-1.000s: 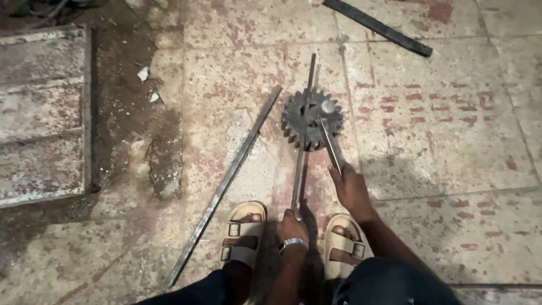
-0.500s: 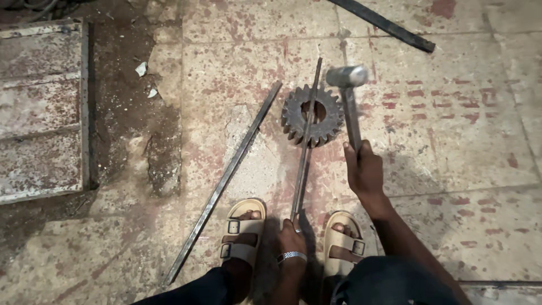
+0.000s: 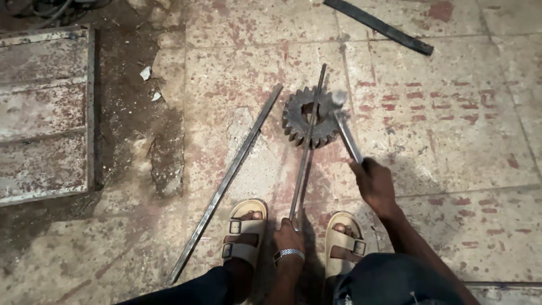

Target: The person uses a hammer and metal rod to repeatedly strike a gear lying on the floor. They adjust the gear's position and the rod placement between strikes.

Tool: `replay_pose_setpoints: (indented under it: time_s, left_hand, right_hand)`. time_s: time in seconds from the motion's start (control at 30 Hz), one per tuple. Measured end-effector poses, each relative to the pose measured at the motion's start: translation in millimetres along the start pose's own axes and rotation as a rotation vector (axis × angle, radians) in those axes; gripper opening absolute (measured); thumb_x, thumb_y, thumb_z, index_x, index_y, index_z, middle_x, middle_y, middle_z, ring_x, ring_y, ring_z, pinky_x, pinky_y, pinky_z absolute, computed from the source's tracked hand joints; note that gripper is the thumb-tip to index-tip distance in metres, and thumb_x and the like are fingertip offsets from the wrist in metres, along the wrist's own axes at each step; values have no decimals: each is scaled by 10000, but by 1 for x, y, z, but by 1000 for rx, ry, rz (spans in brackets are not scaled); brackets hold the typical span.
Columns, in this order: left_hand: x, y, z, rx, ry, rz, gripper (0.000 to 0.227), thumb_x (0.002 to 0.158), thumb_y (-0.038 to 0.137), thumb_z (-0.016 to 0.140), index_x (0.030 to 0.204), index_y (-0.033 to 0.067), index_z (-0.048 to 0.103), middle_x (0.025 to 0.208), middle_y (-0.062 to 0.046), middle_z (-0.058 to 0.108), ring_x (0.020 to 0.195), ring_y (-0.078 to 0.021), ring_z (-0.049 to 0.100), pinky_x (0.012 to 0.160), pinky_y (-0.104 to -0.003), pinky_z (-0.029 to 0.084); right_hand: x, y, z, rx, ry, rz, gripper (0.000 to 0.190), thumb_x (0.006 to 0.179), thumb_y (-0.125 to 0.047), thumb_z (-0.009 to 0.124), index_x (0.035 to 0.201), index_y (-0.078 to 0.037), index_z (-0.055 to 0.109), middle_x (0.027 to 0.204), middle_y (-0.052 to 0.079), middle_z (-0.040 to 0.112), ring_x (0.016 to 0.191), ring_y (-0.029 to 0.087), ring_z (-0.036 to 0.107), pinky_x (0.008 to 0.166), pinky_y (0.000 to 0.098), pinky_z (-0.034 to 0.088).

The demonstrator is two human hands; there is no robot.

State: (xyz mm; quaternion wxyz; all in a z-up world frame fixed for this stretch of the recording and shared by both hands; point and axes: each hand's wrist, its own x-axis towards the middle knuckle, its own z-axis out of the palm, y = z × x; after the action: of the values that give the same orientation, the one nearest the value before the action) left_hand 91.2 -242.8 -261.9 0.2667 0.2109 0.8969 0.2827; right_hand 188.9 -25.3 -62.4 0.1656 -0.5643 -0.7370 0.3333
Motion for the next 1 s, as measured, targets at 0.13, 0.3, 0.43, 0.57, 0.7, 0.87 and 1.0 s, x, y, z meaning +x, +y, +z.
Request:
replay_pose_setpoints:
  time_s: [0.13, 0.3, 0.43, 0.57, 0.7, 0.87, 1.0]
  left_hand:
    - [0, -10, 17, 23, 21, 36, 157, 916, 190, 654, 911, 37, 617, 739, -287, 687, 737, -475, 711, 620, -530, 574]
    - [-4, -25, 21, -81, 126, 84, 275, 989, 252, 633, 844, 21, 596, 707, -300, 654, 684, -495, 678, 564, -544, 522]
    - [-9, -41, 27, -87, 6, 30, 306, 1021, 295, 580, 882, 22, 584, 746, -311, 654, 733, -490, 679, 569, -549, 519]
    - [-21, -67, 37, -690, -150, -339, 392, 1066, 310, 452, 879, 6, 613, 824, -299, 655, 720, -377, 598, 636, -490, 507]
    - [-26, -74, 47, -924, -92, -303, 437, 1148, 293, 441, 859, -31, 500, 855, -360, 437, 731, -299, 408, 637, -464, 414]
    - [-40, -72, 14, 22, -71, 38, 277, 1039, 274, 512, 896, 44, 570, 816, -255, 618, 694, -368, 571, 639, -475, 477]
    - [-44, -49, -2, -64, -79, 22, 234, 1030, 253, 505, 916, 59, 568, 802, -240, 628, 699, -373, 626, 634, -491, 484]
  right_hand:
    - [14, -20, 1, 78, 171, -117, 459, 1033, -381, 621, 797, 9, 564, 568, 169, 557, 516, 286, 559, 508, 453, 438]
    - [38, -1, 39, -81, 153, -324, 379, 1087, -353, 568, 981, 11, 573, 633, 208, 593, 587, 382, 608, 520, 494, 447]
    - [30, 27, 40, -329, 122, -282, 430, 1018, -394, 618, 940, 27, 587, 602, 231, 615, 561, 447, 604, 507, 521, 443]
    - [6, 19, 8, -15, -18, -74, 465, 988, -415, 622, 747, -17, 611, 541, 156, 595, 483, 304, 607, 475, 435, 444]
    - [-6, -22, -7, 248, 12, 67, 473, 1002, -395, 638, 739, -10, 560, 534, 81, 534, 451, 176, 517, 424, 367, 389]
    - [18, -41, 8, 475, 160, 46, 354, 1039, -355, 583, 855, -56, 543, 554, 66, 533, 429, 134, 509, 408, 358, 383]
    - [34, 6, 47, 47, 232, -238, 301, 1076, -331, 567, 1007, -41, 605, 658, 119, 589, 571, 288, 631, 475, 395, 440]
